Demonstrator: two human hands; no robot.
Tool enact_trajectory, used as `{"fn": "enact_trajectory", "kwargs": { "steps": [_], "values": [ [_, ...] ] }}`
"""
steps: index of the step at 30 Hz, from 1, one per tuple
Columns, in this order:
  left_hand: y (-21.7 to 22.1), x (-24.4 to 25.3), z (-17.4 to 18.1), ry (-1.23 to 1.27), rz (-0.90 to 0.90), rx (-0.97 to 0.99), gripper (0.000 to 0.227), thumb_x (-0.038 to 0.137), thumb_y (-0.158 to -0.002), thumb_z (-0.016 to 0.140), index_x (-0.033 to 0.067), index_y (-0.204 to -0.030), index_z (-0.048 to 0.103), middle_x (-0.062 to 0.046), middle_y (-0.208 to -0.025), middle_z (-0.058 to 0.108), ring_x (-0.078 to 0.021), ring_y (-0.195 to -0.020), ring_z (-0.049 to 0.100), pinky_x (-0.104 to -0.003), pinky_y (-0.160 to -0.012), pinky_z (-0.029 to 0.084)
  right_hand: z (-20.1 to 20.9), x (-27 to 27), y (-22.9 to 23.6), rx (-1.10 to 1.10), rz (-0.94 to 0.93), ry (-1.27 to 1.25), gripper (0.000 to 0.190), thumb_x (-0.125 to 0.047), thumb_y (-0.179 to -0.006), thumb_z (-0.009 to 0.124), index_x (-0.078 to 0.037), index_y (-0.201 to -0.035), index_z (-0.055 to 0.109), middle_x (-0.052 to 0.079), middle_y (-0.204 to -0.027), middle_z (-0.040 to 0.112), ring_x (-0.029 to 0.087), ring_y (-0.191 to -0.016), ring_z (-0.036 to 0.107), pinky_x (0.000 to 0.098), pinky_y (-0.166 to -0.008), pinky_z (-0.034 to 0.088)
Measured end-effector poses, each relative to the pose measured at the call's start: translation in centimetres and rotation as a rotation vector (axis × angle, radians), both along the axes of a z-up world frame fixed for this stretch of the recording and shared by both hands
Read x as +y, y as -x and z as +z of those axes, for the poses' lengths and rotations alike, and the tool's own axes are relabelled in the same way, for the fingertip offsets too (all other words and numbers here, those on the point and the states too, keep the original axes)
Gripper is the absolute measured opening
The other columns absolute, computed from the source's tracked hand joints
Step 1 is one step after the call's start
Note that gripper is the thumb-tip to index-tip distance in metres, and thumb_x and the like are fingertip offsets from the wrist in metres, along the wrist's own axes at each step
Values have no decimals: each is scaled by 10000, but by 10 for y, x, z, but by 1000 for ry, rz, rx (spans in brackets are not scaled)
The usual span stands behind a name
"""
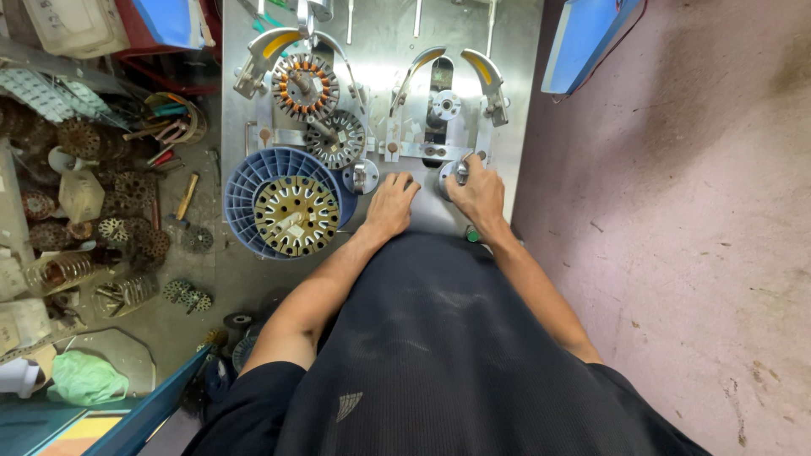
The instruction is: The person assembles small electrical components by hand, inserting parts into a machine and securing them with a hex key. They then place a stator into the machine and tighten it using the same tool. The person operates the machine's control panel to process the components.
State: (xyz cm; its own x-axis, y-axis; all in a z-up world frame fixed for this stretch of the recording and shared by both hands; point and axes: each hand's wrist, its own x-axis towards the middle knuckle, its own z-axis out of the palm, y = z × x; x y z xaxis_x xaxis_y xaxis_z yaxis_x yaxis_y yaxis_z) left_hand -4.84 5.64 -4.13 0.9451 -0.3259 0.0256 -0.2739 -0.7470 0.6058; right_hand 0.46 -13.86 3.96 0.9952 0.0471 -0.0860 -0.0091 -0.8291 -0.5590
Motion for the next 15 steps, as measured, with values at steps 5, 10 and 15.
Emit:
{"fn": "enact_trajectory", "kwargs": {
  "steps": [5, 10, 15],
  "values": [
    [11, 7, -11, 69, 82, 35, 468, -65, -746, 672, 53, -1198, 651, -131, -1231, 570, -348, -1187, 547, -428, -950, 530, 51, -2, -15, -49, -38, -179, 386, -230, -810, 728, -2, -1122, 710, 141, -773, 740, 222, -651, 720, 355, -639, 568],
    [18, 17, 7, 169, 108, -30, 541, -64, -708, 677, 50, -1235, 640, -150, -1266, 566, -364, -1176, 545, -439, -942, 526, 133, -11, -69, -230, 51, -325, 338, -163, -908, 748, 14, -1182, 659, 26, -756, 663, 72, -577, 538, 285, -506, 404],
    [20, 25, 34, 216, 143, -31, 503, -26, -773, 702, 49, -1265, 628, -153, -1274, 574, -345, -1144, 560, -424, -946, 508, 187, -7, -153, -648, 187, -389, 241, -42, -908, 713, 34, -1129, 655, 8, -804, 603, 59, -631, 507, 278, -549, 387]
  ]
}}
